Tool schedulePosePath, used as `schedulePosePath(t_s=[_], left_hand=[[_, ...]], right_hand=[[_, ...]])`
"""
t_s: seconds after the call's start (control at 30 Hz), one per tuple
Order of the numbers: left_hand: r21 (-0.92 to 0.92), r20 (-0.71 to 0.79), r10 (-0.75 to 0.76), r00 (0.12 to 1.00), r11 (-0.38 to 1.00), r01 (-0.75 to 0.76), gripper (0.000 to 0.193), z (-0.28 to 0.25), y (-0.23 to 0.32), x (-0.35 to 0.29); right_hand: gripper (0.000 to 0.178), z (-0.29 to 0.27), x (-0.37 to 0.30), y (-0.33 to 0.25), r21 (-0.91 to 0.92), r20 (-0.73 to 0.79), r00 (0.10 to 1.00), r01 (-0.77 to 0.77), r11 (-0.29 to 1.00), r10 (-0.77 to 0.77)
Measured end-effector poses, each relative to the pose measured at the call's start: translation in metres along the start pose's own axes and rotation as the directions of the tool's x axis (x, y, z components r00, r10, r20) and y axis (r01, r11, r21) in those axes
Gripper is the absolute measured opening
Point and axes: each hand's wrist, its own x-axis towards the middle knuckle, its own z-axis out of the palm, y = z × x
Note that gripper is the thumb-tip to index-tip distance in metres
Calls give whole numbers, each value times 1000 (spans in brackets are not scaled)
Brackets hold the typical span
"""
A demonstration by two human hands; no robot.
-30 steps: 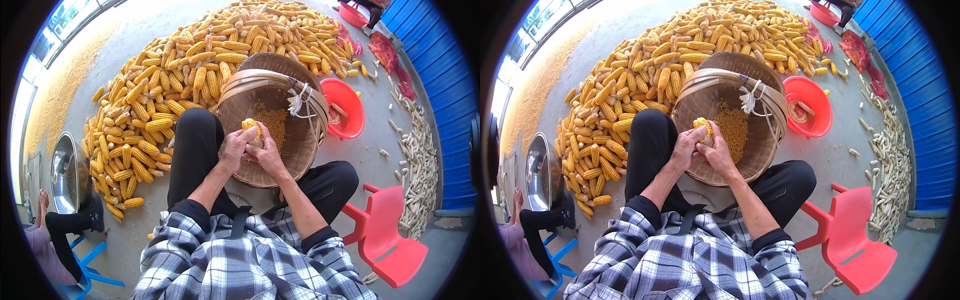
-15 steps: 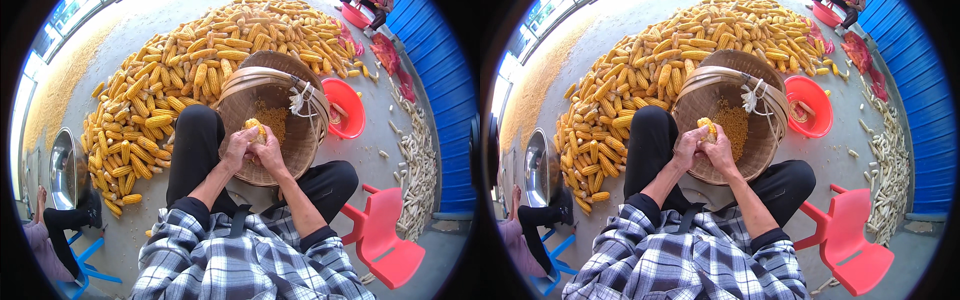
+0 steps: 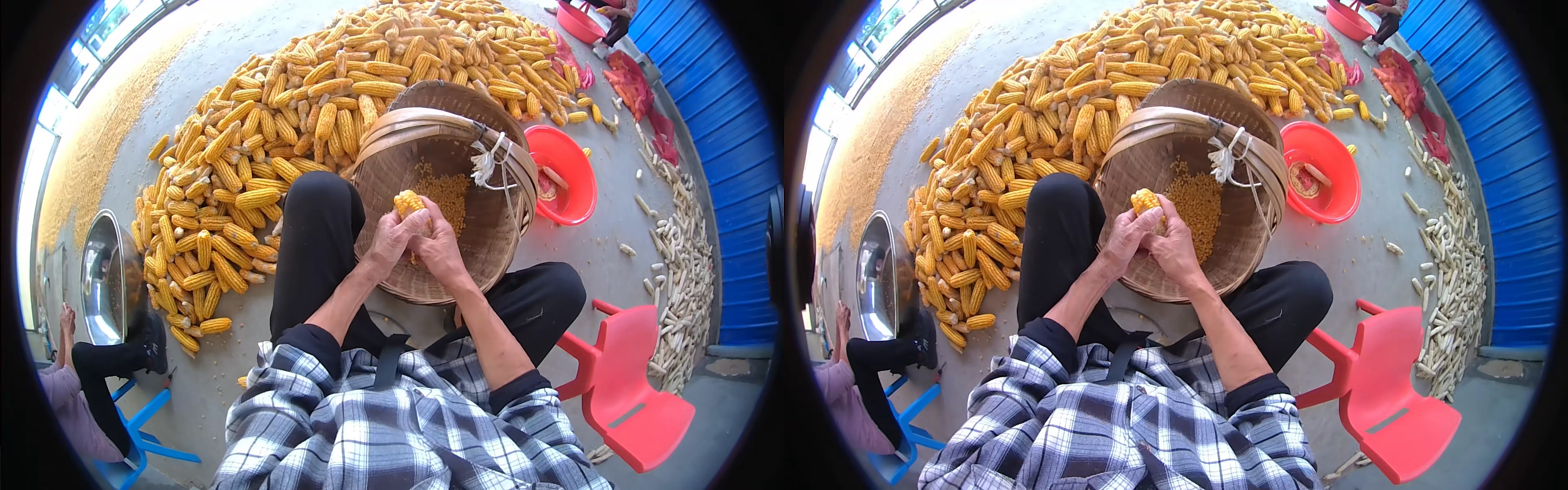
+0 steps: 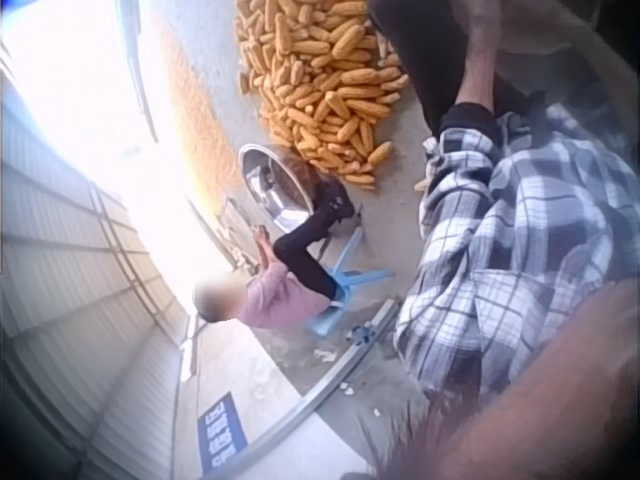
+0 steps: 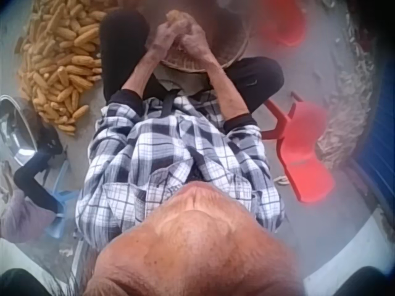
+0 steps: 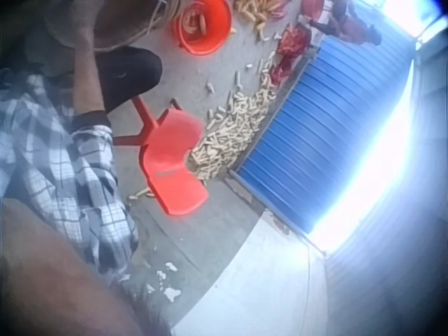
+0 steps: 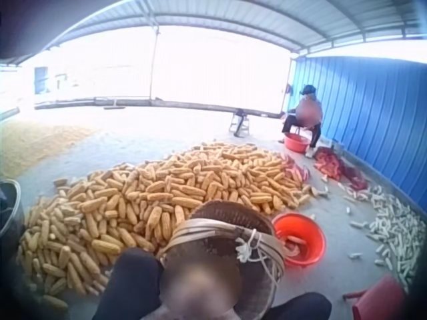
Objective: The person sits on the floor and shucks corn cobs by hand, removing kernels into a woven basket. They repeatedly pick up cobs from a large pile, strip the kernels, and place the bare cobs aside.
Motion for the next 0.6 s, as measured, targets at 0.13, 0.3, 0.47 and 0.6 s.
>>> schedulePosePath(t_s=[0.13, 0.3, 0.47, 0.6], left_hand=[[-99, 24, -25, 999, 995, 28, 35, 2, 2, -4], [-156, 75, -12, 997, 988, 23, 38, -5, -3, -3], [-35, 13, -122, 992, 992, 122, 36, -6, 10, -5], [47, 4, -52, 999, 998, 51, 35, -5, 7, -7]], right_hand=[[64, -3, 0, 0, 99, 66, 996, -61, 993, 54], [62, -5, -4, -24, 249, 152, 964, -250, 936, 217], [60, 5, -8, -13, -304, -3, 986, 157, 940, -165], [59, 1, -4, -10, 108, 110, 989, -114, 988, 102]])
